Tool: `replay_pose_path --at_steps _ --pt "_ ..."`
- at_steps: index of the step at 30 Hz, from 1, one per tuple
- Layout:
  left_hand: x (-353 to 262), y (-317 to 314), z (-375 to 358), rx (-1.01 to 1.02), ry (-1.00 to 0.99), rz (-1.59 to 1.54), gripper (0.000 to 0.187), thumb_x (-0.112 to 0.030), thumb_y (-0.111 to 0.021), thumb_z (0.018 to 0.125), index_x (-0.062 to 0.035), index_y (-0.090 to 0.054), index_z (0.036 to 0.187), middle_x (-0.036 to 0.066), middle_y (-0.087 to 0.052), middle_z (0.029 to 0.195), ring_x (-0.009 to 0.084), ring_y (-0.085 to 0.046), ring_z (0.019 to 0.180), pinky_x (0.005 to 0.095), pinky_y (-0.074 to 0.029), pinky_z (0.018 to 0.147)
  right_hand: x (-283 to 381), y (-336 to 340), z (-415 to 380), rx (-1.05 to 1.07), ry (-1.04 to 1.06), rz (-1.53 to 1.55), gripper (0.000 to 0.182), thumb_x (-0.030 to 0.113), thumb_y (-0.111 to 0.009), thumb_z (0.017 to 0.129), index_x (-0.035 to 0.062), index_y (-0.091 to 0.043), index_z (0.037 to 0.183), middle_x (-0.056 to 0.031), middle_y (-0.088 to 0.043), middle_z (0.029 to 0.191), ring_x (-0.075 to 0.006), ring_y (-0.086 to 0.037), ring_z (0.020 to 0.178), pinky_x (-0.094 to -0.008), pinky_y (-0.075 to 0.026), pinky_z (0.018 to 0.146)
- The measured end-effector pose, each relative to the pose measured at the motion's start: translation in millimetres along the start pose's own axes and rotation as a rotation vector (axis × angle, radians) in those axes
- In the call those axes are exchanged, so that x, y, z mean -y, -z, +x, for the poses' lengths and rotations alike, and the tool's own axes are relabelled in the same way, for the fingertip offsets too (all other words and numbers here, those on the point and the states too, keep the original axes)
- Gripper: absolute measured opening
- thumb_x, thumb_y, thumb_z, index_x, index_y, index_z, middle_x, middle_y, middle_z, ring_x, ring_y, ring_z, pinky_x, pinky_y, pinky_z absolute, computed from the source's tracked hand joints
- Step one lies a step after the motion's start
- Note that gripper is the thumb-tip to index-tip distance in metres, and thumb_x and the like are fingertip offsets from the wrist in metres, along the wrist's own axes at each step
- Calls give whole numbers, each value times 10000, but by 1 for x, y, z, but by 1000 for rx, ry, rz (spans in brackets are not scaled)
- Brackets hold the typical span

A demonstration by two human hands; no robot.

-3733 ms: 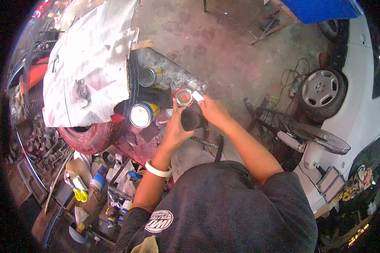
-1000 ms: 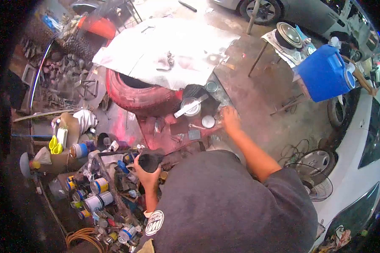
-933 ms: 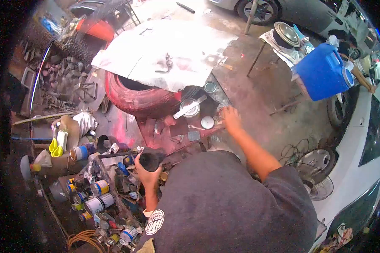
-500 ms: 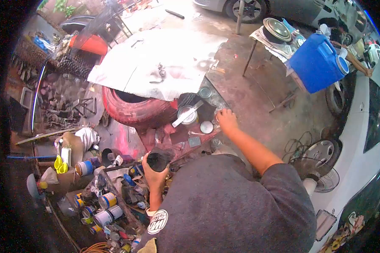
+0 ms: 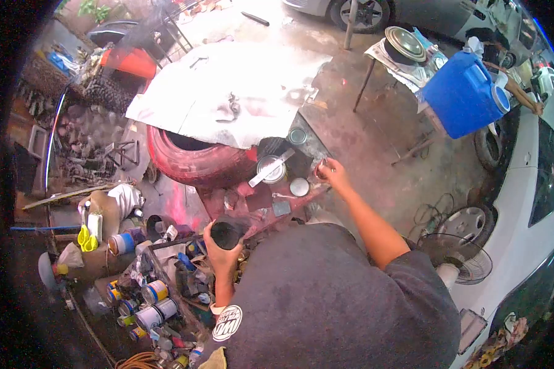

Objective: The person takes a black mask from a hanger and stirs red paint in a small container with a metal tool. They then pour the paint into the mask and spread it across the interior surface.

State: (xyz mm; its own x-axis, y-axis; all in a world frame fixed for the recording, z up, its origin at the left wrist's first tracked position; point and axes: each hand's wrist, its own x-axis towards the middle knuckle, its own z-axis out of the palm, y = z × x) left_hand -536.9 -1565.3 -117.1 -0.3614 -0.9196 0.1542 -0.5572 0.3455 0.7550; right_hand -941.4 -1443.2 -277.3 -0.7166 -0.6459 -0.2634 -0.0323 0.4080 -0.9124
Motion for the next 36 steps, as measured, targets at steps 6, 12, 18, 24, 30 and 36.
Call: replay_pose_path --at_steps 6,12,18,24,30,36 --pt "3 -4 -5 -25 12 29 949 -133 -916 642 -54 -472 1477 166 -617 1385 352 -623 1266 437 -483 1104 14 32 -10 351 -499 1036 479 531 -585 1072 165 -605 1381 -25 -699 1200 -153 -704 998 -348 -539 822" --pt "-2 -6 -8 -25 90 21 955 -137 -922 647 -48 -472 1484 175 -615 1385 348 -619 1280 432 -480 1108 35 44 -11 360 -379 1159 489 505 -566 1086 150 -594 1421 -60 -687 1328 -169 -693 1056 -362 -538 837" --pt "-8 -4 -14 -24 131 26 955 -141 -918 650 -41 -471 1488 179 -612 1400 362 -614 1289 443 -477 1113 114 20 40 460 -207 1152 436 404 -619 1088 130 -586 1426 -82 -681 1340 -188 -677 1088 -373 -550 859" --pt "-6 -7 -24 -71 93 63 957 -142 -919 645 -48 -475 1487 170 -615 1397 370 -610 1292 456 -474 1113 171 -44 123 345 -224 500 328 331 -673 1060 92 -652 1284 -22 -682 1093 -122 -631 869 -303 -546 690" --pt "-19 -9 -29 -79 174 22 951 -136 -927 640 -45 -488 1478 160 -617 1397 357 -613 1287 442 -474 1113 176 -65 153 341 -187 240 243 262 -658 1044 39 -691 1132 1 -640 865 -70 -558 688 -257 -464 539" --pt "-14 -19 -33 -86 205 31 954 -128 -928 658 -48 -475 1494 170 -613 1399 341 -605 1305 433 -466 1129 139 1 87 214 35 -1 420 236 -679 968 -19 -658 1301 -178 -754 1118 -219 -717 887 -360 -564 781"
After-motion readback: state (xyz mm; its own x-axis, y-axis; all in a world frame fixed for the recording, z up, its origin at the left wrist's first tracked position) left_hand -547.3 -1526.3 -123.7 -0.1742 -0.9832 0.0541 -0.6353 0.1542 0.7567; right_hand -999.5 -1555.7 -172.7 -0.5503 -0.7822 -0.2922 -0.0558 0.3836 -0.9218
